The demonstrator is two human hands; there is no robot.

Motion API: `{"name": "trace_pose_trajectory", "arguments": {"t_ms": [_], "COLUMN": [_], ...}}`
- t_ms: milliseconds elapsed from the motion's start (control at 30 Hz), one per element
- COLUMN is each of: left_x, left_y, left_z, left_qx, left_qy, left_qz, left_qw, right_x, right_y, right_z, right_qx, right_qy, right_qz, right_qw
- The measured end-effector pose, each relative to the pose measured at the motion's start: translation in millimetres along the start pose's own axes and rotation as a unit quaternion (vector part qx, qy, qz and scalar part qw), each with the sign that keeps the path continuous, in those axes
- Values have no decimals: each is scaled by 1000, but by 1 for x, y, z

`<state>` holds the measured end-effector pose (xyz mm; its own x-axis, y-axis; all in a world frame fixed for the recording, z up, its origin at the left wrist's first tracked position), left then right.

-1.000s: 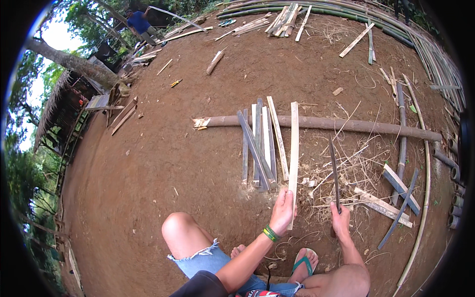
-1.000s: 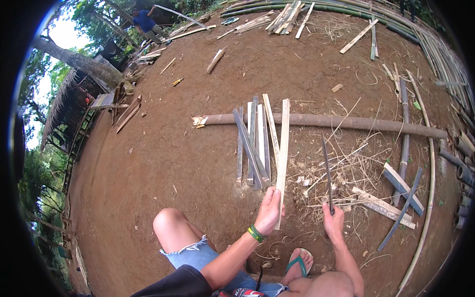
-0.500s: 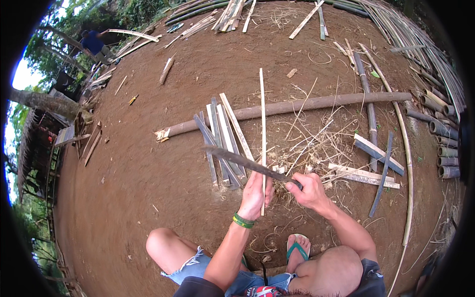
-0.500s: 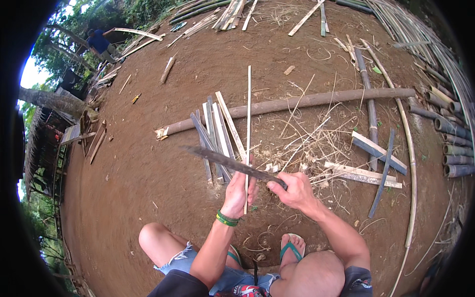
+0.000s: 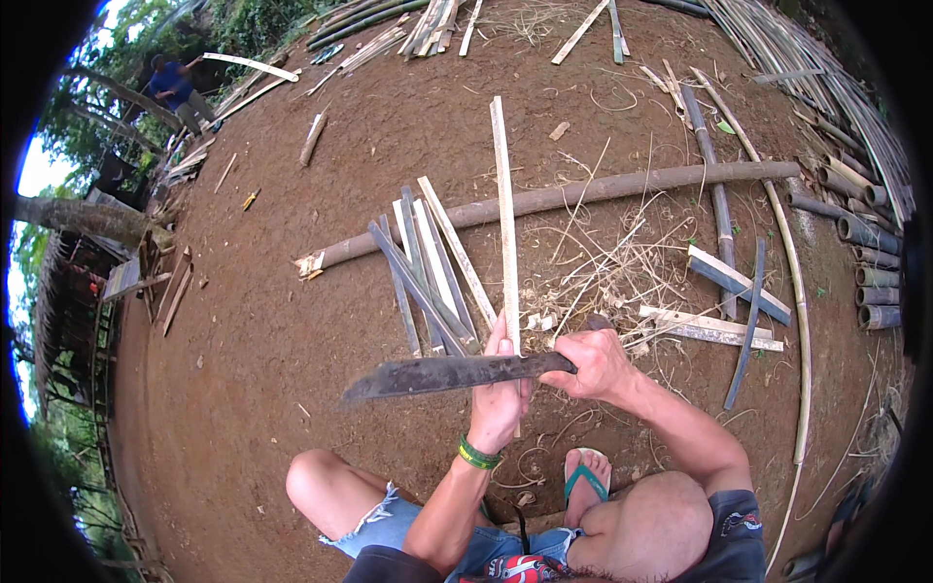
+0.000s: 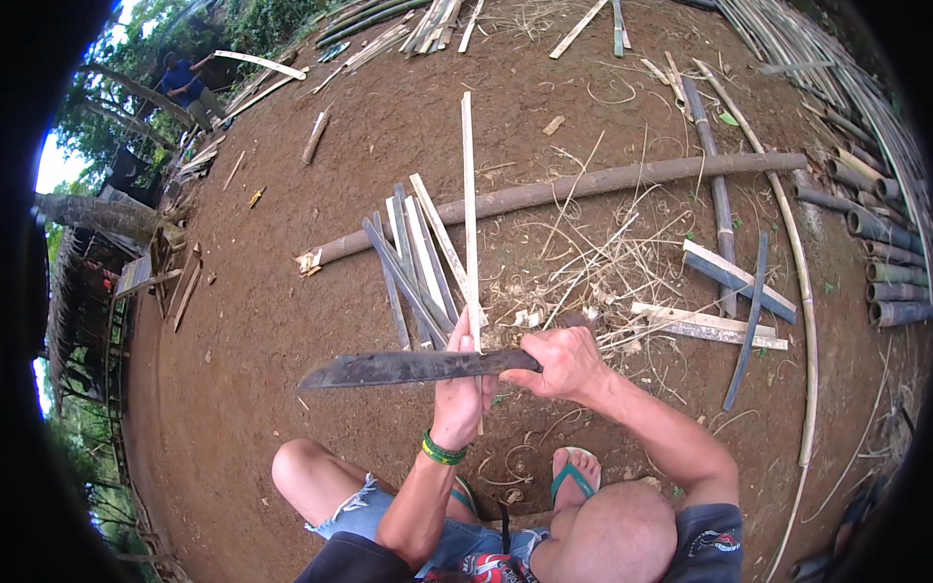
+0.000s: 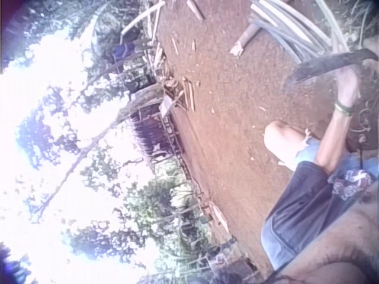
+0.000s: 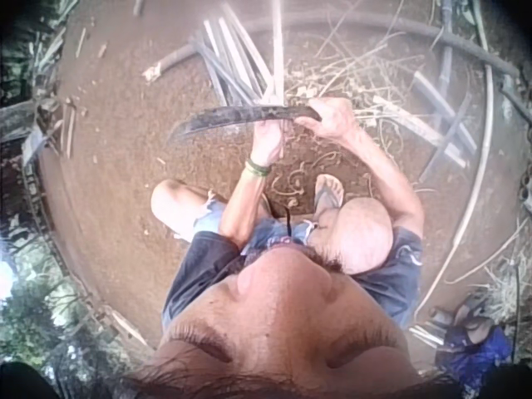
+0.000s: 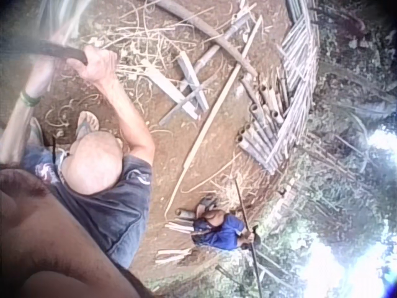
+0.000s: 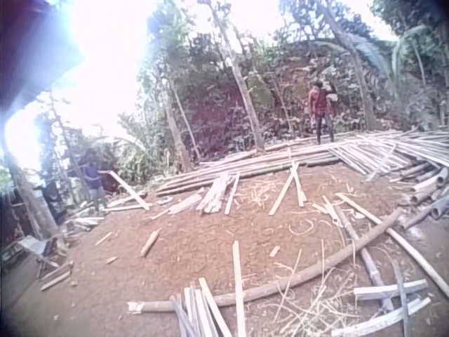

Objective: The person sits on the ground and uses a large knife to shave thin strips of bamboo. They hold the bamboo piece in one hand and repeatedly scrape the blade along its length to remove the outer layer, creating a pile of shavings.

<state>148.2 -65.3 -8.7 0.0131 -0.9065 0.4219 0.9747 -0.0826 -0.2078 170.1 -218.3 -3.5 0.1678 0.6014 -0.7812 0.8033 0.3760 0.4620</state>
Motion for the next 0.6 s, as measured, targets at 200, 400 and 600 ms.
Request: {"name": "trace_pose_trajectory", "arguments": {"t_ms": [200,400,600], "left_x": [7,5,5], "left_y": [-10,-19,-19], "left_z": [1,-4,-5], "left_qx": [-62,-78,-44], "left_qy": [-71,-60,-19], "left_qz": [12,-6,-10], "left_qw": [995,995,999], "right_x": [-13,-22,-20], "right_y": [3,15,4], "right_z": [8,37,14], "right_qx": [46,3,-27], "right_qy": [-18,-68,-80], "right_qz": [-3,29,13], "right_qw": [999,997,996]}}
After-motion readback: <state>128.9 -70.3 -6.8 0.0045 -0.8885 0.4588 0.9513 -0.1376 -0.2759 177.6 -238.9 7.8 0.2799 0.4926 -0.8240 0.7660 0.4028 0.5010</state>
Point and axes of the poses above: each hand's wrist, its own y-axis towards the middle knuckle, its own x-axis out of the palm, z = x × y, the point moved 6 cm from there along y, towards the middle knuckle, and after that the axes turned 14 degrees about -y, right-handed, at the moved point
